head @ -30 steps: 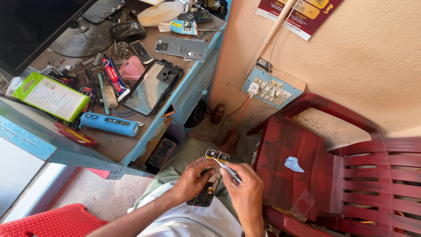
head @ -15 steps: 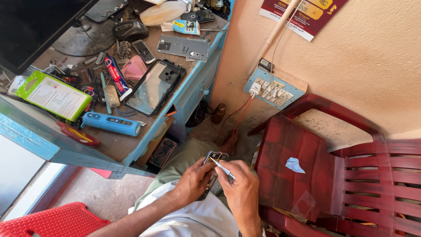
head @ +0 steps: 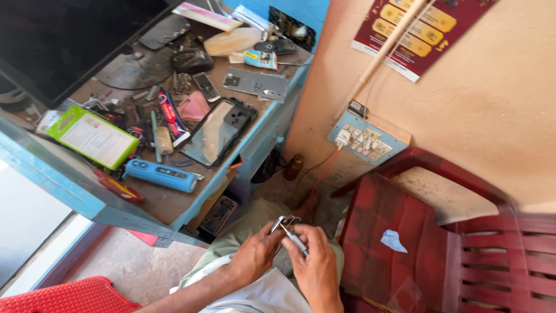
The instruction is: The person is repairing a disassembled smartphone while sitting on a low stool. They use a screwdriver to remove screws from the internal frame and a blue heat gun to apply heat to the battery area, likely to soften adhesive for removal.
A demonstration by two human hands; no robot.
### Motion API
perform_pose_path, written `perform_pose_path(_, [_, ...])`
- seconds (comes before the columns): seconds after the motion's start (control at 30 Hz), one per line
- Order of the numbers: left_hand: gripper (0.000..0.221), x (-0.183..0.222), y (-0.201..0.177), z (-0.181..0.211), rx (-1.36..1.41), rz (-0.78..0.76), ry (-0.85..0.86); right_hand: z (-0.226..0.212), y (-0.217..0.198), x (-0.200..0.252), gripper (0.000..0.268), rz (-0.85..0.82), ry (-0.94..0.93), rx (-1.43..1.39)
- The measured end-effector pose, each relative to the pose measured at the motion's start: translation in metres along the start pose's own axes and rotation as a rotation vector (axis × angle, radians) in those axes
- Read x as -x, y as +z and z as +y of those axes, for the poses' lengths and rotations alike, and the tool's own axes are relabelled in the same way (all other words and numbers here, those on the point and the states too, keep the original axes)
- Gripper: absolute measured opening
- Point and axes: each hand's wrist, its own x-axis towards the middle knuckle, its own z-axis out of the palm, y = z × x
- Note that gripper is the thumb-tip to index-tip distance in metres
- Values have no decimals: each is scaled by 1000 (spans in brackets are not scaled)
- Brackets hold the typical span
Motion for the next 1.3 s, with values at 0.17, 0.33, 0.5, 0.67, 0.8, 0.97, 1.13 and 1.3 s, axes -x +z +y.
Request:
perform_pose_path(0.17, [35, -3, -4, -3, -46, -47, -54, -2, -1, -6, 43, -74, 72, -49])
perform_pose_path(0.33, [41, -2, -10, -7, -53, -37, -10, -4, 5, -8, 30, -64, 54, -108])
perform_pose_path(0.5, [31, -2, -11, -12, -54, -62, -70, -7, 10, -11, 23, -67, 71, -111])
perform_pose_path(0.67, [40, -4, -13, -14, -44, -49, -62, -5, 14, -14, 25, -86, 168, -127])
perform_pose_path(0.8, [44, -4, -16, -14, -54, -32, -22, 1, 15, -14, 25, -108, 159, -178])
perform_pose_path(0.97, [49, -5, -17, -15, -70, -58, -45, 9, 19, -18, 25, -169, 302, -66])
perform_pose_path(1.13, [46, -7, -15, -18, -89, -92, -95, 6, 19, -19, 26, -97, 127, -136])
perform_pose_path(1.3, [49, -10, -17, -19, -70, -60, -48, 4, 19, -19, 31, -117, 178, -171])
